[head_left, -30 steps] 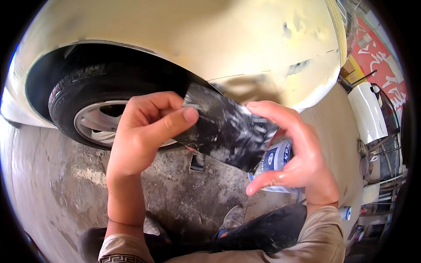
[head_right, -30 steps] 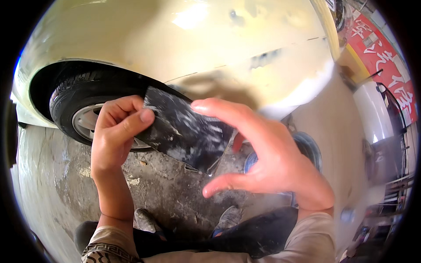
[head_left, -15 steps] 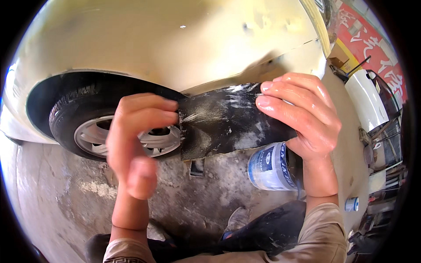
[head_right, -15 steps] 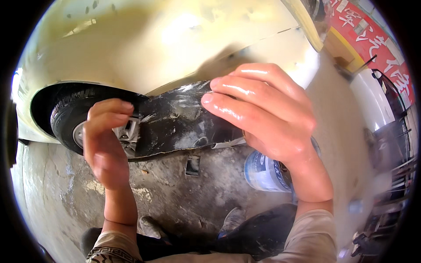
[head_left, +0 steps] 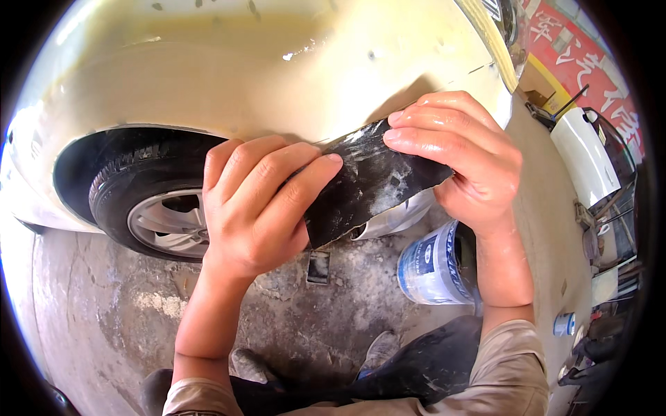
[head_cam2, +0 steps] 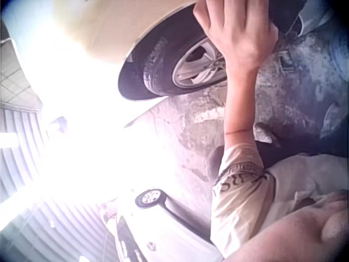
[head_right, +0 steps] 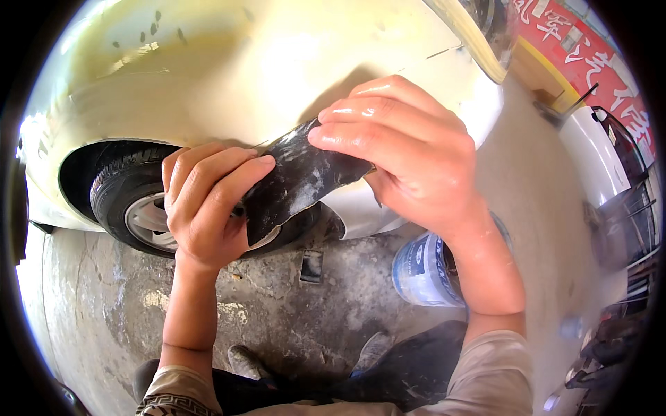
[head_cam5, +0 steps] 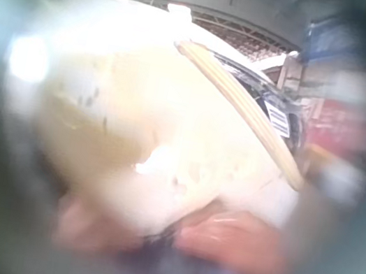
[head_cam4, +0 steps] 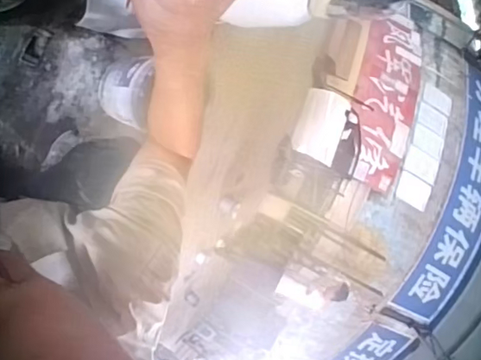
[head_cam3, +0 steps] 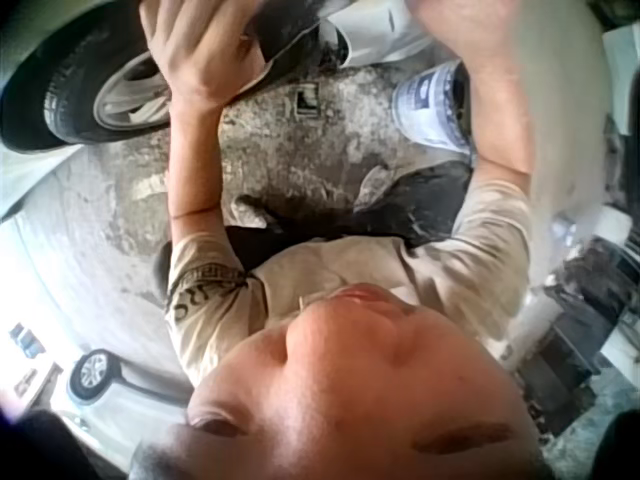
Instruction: The person sands the front wheel arch and fender area of a white car using a sanding block and a sanding sponge. They repeatedly wipe the surface with a cloth and check the smoothness with their hand. The person also uses a small tool to scrape or clean the edges of the sanded area.
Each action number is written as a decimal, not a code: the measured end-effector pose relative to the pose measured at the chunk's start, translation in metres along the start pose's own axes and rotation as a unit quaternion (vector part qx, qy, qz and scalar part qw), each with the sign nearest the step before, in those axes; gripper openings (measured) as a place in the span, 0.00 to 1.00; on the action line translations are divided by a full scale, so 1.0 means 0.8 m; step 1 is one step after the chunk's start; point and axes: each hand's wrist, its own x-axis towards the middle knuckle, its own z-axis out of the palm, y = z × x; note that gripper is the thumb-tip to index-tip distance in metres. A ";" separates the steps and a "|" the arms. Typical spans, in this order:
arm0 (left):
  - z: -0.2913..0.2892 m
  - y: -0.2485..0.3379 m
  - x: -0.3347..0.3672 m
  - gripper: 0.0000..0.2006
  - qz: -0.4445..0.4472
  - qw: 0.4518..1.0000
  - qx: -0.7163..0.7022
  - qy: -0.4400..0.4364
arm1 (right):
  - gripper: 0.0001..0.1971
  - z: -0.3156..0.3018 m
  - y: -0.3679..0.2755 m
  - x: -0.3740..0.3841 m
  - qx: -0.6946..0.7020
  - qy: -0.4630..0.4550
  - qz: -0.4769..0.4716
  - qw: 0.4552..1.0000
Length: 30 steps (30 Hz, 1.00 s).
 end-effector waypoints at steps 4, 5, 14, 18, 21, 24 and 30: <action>0.001 -0.007 0.000 0.17 0.002 0.999 0.013 0.031 | 0.18 0.000 0.002 0.000 -0.011 0.001 -0.007 1.000; 0.000 -0.008 0.001 0.17 -0.004 1.000 0.018 0.023 | 0.18 0.001 0.003 0.000 -0.019 0.005 -0.008 1.000; 0.000 -0.002 0.013 0.14 0.002 0.999 0.028 0.033 | 0.20 0.001 0.020 0.009 -0.069 0.049 -0.063 0.994; 0.007 -0.002 0.016 0.14 0.015 0.999 0.026 0.039 | 0.21 -0.007 0.020 0.009 -0.058 0.021 -0.024 0.998; 0.012 -0.002 0.020 0.13 0.015 0.999 0.018 0.039 | 0.21 -0.016 0.020 0.011 -0.066 0.003 -0.011 0.998; 0.017 0.002 0.025 0.13 0.011 0.999 0.018 0.041 | 0.20 -0.023 0.021 0.013 -0.074 -0.011 -0.001 0.997; 0.019 0.008 0.035 0.13 -0.004 0.999 0.020 0.026 | 0.21 -0.034 0.022 0.018 -0.074 -0.028 0.003 0.997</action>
